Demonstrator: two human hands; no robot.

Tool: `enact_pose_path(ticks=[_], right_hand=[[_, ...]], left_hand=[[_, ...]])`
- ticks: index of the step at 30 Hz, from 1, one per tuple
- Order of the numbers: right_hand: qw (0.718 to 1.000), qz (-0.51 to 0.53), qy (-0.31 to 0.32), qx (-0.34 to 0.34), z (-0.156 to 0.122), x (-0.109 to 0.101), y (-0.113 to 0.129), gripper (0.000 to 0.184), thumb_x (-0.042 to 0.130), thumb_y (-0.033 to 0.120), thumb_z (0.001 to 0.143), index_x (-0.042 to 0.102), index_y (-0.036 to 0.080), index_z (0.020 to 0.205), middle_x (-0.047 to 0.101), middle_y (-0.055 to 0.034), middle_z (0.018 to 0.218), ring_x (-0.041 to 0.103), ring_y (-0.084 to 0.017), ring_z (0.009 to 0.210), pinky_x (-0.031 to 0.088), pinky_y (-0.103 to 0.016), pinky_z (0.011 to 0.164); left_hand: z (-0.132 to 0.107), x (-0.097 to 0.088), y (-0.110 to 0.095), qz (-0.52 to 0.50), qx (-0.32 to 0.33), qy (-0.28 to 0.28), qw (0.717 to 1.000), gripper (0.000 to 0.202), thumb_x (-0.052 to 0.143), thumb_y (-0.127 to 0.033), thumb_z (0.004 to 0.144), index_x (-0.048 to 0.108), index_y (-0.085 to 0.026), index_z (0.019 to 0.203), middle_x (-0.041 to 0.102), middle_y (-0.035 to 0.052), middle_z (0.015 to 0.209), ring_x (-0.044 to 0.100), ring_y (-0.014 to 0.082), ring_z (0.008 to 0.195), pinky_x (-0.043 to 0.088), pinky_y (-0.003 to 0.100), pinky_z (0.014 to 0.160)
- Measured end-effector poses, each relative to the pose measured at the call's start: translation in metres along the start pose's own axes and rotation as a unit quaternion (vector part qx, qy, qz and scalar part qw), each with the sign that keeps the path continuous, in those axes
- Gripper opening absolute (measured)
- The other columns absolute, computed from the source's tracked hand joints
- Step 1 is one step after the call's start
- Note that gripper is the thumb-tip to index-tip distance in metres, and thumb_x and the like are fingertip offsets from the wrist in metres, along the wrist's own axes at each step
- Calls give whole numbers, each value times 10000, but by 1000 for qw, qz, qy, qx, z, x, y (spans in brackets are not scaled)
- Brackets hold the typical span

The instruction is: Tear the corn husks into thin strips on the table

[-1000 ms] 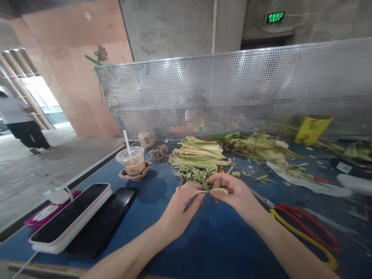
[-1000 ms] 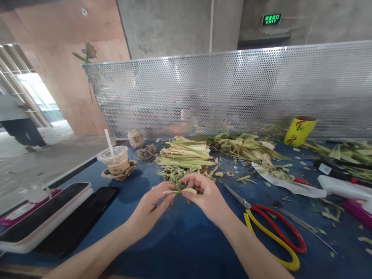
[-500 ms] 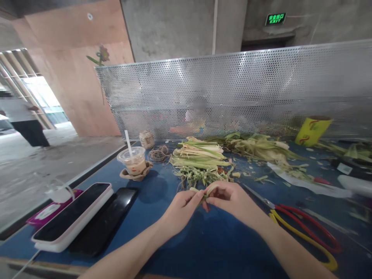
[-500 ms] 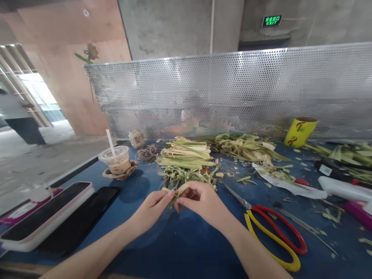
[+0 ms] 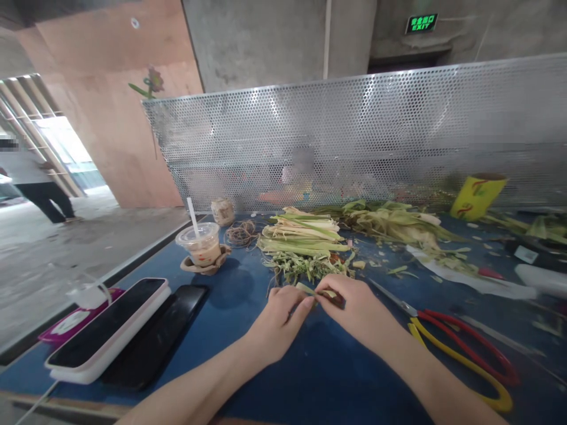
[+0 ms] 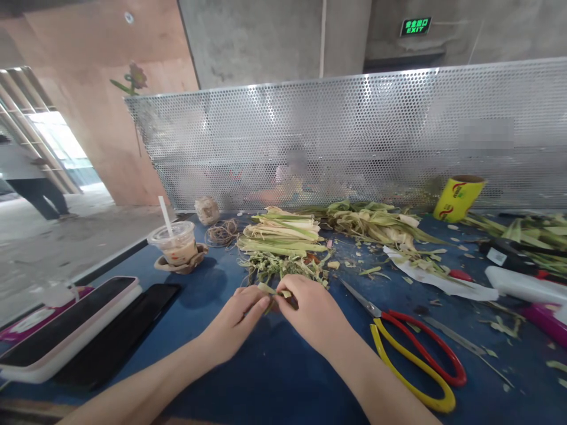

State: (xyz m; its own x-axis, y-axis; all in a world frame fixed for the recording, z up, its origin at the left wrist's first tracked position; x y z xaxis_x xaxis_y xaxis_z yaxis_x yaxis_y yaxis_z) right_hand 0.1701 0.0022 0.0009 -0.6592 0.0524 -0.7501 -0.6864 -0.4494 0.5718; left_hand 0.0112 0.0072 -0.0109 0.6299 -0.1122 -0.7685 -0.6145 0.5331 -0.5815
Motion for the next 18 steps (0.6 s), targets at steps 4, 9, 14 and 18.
enact_pose_path(ticks=[4,9,14,18], right_hand=[[973,-200,-25,-108,-1,1,-3,180,390,122,817,562,171,796,605,-60,767,570,-188,752,419,-294,649],[958,-278,30,-60,-2,5,3,165,418,122,805,577,163,823,616,-64,773,596,-204,742,437,-291,597],[964,-258,60,0,-3,15,7,345,488,439,797,578,148,960,626,-107,882,598,-259,842,476,-342,630],[969,-247,12,9,-1,14,6,423,393,477,836,557,134,1021,610,-129,937,589,-261,863,485,-350,648]], left_hand=[[1,-6,5,9,-6,-51,999,245,350,-320,879,568,-220,931,617,25,974,528,170,976,379,338,875],[20,-27,19,52,-6,-124,991,194,424,-289,838,551,-191,946,610,49,998,529,178,989,390,347,890],[78,-48,23,214,58,-80,972,190,404,-211,832,587,-174,868,643,45,940,564,171,924,410,326,847],[138,-39,30,325,101,-45,939,229,406,-181,830,591,-163,962,626,91,1025,518,233,1024,366,386,880]])
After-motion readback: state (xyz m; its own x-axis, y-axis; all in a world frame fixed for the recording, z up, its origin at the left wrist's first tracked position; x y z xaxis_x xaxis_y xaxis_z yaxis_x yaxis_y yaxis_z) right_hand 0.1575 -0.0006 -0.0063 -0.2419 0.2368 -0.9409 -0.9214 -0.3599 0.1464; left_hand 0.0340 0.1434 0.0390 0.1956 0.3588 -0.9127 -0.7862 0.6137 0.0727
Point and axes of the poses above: each hand's wrist, its own z-axis towards the middle knuckle, its own x-axis out of the palm, y = z × x, the point moved 1 cm from there along z, towards the middle knuckle
